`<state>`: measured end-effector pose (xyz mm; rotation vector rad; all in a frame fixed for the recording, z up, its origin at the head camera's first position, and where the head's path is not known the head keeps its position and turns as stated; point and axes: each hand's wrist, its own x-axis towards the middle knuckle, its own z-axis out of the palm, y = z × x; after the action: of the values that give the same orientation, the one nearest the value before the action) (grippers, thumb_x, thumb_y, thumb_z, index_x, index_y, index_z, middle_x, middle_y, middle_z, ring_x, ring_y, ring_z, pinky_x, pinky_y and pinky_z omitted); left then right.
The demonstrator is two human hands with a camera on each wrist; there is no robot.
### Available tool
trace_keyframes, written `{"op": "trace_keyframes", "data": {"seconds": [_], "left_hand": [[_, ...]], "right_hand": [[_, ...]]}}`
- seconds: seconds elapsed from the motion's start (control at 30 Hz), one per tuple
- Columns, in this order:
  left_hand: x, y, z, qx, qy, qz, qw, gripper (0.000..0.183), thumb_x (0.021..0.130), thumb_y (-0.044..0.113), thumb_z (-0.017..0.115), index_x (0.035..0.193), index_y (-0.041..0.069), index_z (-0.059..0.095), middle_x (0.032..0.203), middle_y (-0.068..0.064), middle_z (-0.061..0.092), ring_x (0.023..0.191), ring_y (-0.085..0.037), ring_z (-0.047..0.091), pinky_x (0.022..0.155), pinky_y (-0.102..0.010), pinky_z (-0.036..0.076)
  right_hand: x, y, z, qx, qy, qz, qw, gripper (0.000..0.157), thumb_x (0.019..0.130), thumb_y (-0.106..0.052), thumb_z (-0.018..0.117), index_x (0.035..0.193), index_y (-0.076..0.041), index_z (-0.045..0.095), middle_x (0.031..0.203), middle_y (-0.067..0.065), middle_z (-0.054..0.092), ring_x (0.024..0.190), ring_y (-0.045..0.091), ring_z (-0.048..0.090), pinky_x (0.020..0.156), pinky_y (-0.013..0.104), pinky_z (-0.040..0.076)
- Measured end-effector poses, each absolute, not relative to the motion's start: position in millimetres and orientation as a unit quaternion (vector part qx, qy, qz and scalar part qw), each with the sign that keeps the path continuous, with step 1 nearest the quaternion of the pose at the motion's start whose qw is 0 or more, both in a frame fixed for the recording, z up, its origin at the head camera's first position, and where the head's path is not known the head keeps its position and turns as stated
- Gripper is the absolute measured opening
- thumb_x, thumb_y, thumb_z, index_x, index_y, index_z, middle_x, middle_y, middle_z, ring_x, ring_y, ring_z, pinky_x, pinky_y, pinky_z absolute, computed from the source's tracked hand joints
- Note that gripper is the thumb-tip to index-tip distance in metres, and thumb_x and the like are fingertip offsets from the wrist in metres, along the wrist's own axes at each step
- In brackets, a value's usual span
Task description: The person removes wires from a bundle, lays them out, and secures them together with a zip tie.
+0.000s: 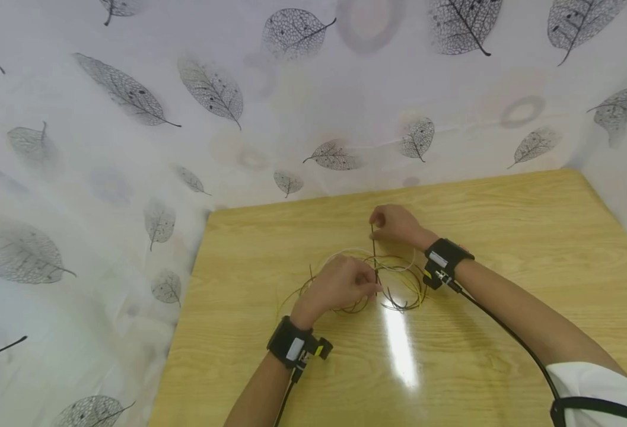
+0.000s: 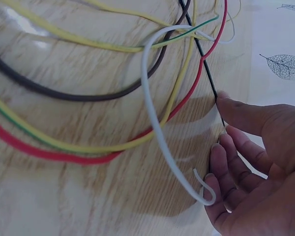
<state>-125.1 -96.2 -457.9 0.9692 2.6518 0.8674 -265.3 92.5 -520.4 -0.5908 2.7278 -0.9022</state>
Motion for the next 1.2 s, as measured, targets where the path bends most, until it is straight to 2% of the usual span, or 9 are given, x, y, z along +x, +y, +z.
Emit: {"op": "trace_keyframes", "data": {"seconds": [0.17, 0.37, 0.9, 1.2], "left_hand": [[-125.4, -95.7, -459.0, 0.324, 0.894, 0.295, 0.095, 0.018, 0.089, 0.027, 0.072, 0.075, 0.017, 0.074, 0.065, 0.01, 0.072, 0.039, -0.003, 0.038, 0.041, -0.015, 0.03], [-126.4, -96.1, -460.6, 0.321, 0.895, 0.294, 0.099, 0.018, 0.09, 0.029, 0.071, 0.076, 0.018, 0.074, 0.066, 0.01, 0.072, 0.041, -0.002, 0.041, 0.043, -0.016, 0.033], [-127.3, -94.1, -461.6, 0.312, 0.897, 0.291, 0.111, 0.018, 0.09, 0.03, 0.071, 0.076, 0.019, 0.073, 0.068, 0.01, 0.073, 0.045, -0.001, 0.046, 0.045, -0.016, 0.035], [-127.6, -93.1, -462.0, 0.311, 0.898, 0.291, 0.111, 0.017, 0.09, 0.029, 0.071, 0.076, 0.018, 0.073, 0.068, 0.009, 0.073, 0.046, -0.001, 0.048, 0.046, -0.016, 0.036]], "right_hand": [[-265.8, 92.1, -524.3, -0.203, 0.922, -0.313, 0.1, 0.036, 0.078, -0.021, 0.081, 0.104, -0.002, 0.067, 0.098, 0.015, 0.067, 0.09, 0.029, 0.061, 0.081, 0.044, 0.052], [-264.5, 93.1, -525.3, -0.198, 0.919, -0.327, 0.096, 0.042, 0.079, -0.02, 0.081, 0.111, 0.001, 0.063, 0.099, 0.017, 0.065, 0.091, 0.03, 0.06, 0.08, 0.044, 0.051], [-261.7, 95.6, -527.3, -0.208, 0.91, -0.35, 0.077, 0.034, 0.08, -0.018, 0.08, 0.105, 0.001, 0.066, 0.096, 0.018, 0.067, 0.088, 0.029, 0.061, 0.079, 0.044, 0.052], [-263.5, 96.8, -529.9, -0.203, 0.91, -0.349, 0.097, 0.036, 0.082, -0.02, 0.079, 0.108, 0.0, 0.064, 0.099, 0.017, 0.065, 0.091, 0.029, 0.059, 0.08, 0.044, 0.051]]}}
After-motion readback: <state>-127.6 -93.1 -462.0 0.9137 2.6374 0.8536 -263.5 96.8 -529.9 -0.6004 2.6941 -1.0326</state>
